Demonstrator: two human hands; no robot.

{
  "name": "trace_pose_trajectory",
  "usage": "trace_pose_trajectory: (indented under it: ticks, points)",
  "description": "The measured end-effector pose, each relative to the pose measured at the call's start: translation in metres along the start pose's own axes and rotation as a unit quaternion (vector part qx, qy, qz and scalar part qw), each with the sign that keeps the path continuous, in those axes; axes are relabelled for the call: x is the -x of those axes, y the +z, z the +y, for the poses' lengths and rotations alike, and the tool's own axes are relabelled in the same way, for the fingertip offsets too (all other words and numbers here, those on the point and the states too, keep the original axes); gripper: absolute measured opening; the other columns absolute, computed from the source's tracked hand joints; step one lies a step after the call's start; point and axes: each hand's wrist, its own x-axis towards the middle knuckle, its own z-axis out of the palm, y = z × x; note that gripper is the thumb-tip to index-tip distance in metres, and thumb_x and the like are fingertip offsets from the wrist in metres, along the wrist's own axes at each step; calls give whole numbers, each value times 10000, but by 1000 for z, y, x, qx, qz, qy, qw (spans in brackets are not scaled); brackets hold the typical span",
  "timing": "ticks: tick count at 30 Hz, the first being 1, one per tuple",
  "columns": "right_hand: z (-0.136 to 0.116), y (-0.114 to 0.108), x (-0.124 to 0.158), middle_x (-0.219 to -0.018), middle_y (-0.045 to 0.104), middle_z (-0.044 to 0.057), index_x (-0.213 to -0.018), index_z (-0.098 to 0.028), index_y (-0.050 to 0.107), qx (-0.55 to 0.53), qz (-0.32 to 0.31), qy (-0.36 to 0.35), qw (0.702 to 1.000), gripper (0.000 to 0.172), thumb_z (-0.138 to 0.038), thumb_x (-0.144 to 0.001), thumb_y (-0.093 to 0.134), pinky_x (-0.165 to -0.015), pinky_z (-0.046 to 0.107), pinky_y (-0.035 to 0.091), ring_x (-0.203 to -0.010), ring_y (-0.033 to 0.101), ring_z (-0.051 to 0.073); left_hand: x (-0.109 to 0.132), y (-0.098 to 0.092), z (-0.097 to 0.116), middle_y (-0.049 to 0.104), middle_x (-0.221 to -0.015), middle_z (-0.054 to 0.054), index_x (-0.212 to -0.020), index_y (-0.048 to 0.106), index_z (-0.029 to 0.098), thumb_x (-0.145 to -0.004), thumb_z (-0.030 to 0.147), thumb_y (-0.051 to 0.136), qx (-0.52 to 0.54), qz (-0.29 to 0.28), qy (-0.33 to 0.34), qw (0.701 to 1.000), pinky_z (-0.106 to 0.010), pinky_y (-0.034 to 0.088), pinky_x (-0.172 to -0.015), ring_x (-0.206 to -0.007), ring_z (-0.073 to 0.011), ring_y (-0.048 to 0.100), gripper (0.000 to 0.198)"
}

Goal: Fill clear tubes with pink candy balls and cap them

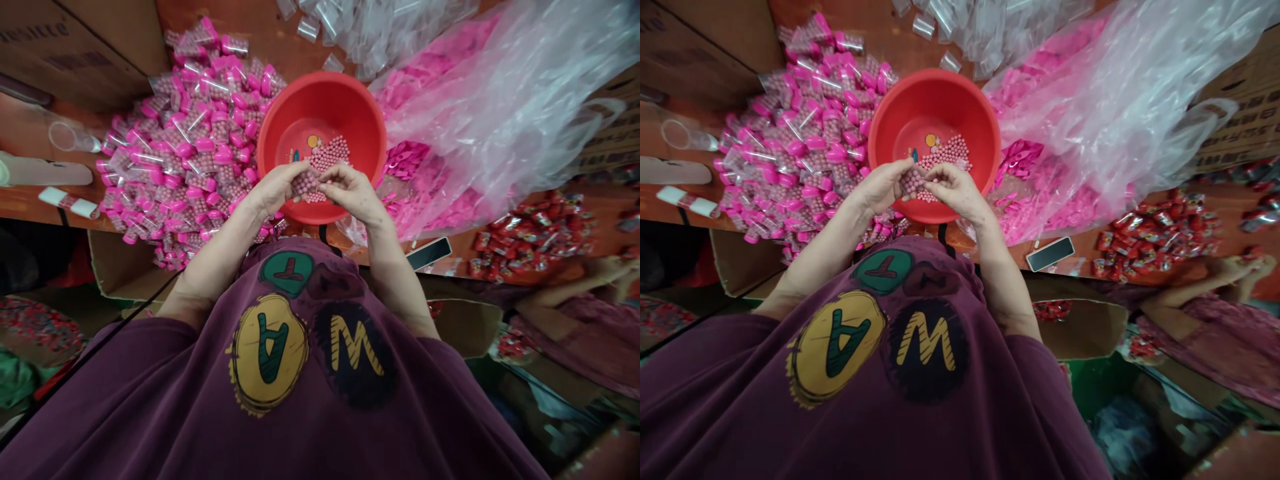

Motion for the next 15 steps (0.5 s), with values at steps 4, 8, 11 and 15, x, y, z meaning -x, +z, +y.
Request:
trace_pose_trajectory:
  ticks: [4, 8, 11, 15]
  points:
    - [33, 14, 12, -1118, 753, 72, -1129, -232, 678, 139, 96, -34, 985, 218, -403, -1018, 601, -986, 422, 617, -1031, 700, 211, 2, 1, -4, 690, -767, -15, -848, 712, 181, -826, 374, 837, 29, 43, 13, 999, -206, 449, -541, -639, -104, 605, 230]
    - [70, 2, 41, -1230, 761, 109, -1144, -222, 717, 233, 178, -43, 955, 252, -312, -1052, 501, -1096, 427, 571, -1170, 700, 227, -1, 11, -15, 623, -718, 5, -716, 666, 195, -741, 263, 757, 56, 39, -16, 998, -202, 483, -548, -660, -104, 592, 117]
    - [100, -35, 63, -1164, 774, 134, -1198, -165, 701, 231, 371, 70, 897, 315, -269, -1058, 438, -1030, 412, 587, -1075, 718, 226, -2, 29, -23, 615, -706, -1, -715, 672, 204, -735, 269, 716, 49, 27, -64, 996, -211, 497, -556, -664, -113, 596, 80]
    - [138, -88, 78, -1341, 718, 211, -1257, -101, 701, 358, 350, 251, 829, 407, -84, -989, 396, -1134, 454, 529, -1238, 667, 273, -3, 59, -31, 595, -671, -2, -728, 683, 200, -762, 299, 756, 23, 6, -104, 994, -210, 445, -520, -629, -109, 582, 128]
